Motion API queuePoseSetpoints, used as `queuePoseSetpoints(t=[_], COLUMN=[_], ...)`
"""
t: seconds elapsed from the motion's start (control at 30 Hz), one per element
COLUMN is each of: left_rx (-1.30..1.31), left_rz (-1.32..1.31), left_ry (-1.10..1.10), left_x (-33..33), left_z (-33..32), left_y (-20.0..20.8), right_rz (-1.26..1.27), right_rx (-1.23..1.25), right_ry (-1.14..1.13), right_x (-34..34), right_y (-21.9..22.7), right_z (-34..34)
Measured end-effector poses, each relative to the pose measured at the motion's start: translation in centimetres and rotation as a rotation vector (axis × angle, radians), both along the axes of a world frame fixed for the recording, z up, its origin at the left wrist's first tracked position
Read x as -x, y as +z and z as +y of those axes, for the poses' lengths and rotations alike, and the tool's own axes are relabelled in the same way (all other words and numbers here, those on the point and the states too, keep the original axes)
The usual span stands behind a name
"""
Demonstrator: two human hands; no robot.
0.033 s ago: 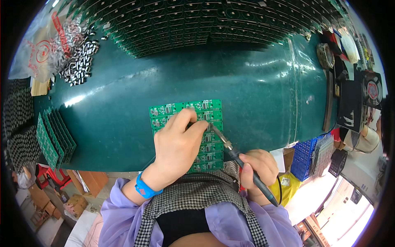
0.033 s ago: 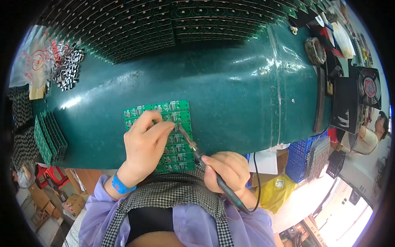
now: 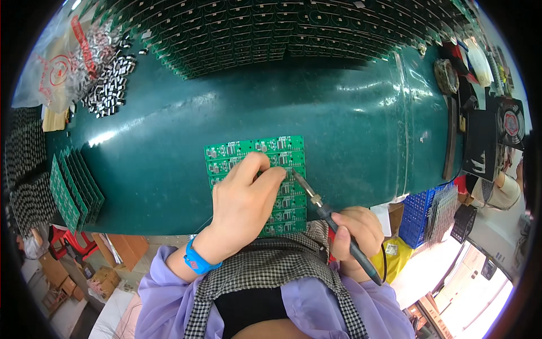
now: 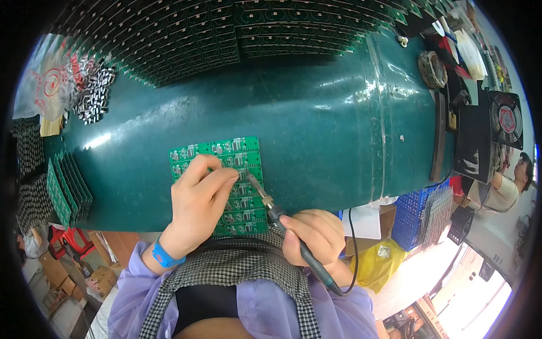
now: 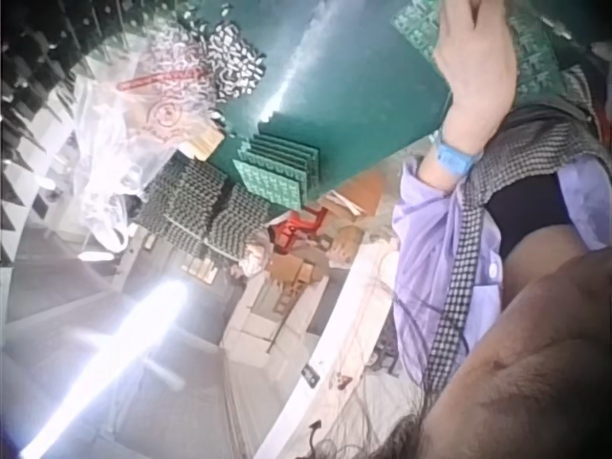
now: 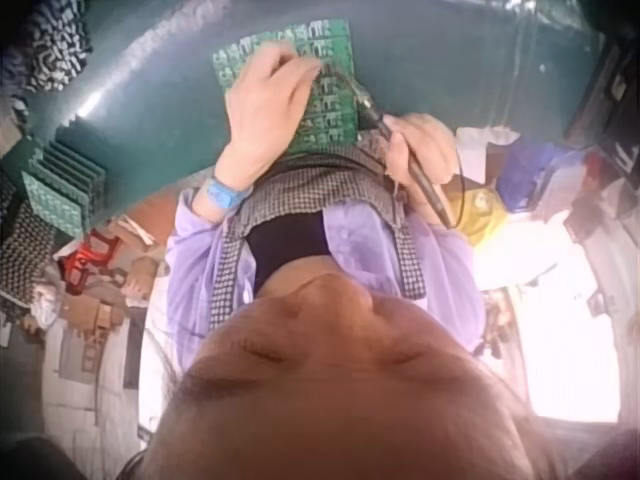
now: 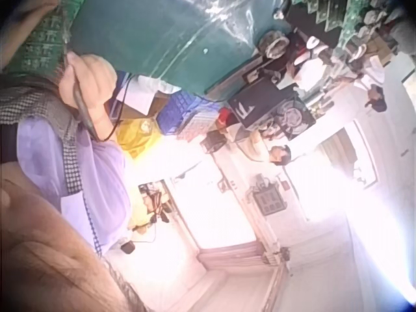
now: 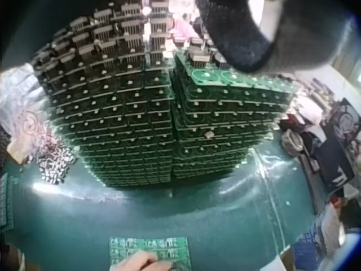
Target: The person places circuit board panels onto the work surface, turns them over, and solders electronic components onto the boards using a soldering iron.
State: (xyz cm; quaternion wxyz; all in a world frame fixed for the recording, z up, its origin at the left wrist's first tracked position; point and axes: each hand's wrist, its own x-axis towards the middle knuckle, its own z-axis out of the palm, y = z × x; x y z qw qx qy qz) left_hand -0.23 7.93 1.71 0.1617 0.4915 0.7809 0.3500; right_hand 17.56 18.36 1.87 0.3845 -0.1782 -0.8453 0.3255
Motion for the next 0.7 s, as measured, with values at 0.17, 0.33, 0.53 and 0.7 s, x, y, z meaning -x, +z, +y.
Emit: queuePoseSetpoints(t=[0.17, 0.33, 0.53, 0.7], left_rx=[-0.110, -0.112, -0.106, -0.055], left_rz=[-0.107, -0.044, -0.035, -0.030], left_ry=[0.025, 0.063, 0.052, 0.040], left_x=[-0.2, -0.1, -0.1, -0.1], left_z=[-0.3, 0.3, 0.8, 0.2], left_y=[-0.3, -0.7, -0.8, -0.5], right_rz=[-0.017, -0.033, -0.067, -0.058], right_rx=[0.017, 0.050, 0.074, 0.036], right_ry=[0.006, 0.026, 0.030, 0.032], right_x=[-0.3, 0.4, 0.7, 0.4], right_y=[-0.1, -0.2, -0.2, -0.3], right_z=[-0.3, -0.1, 0.1, -0.3])
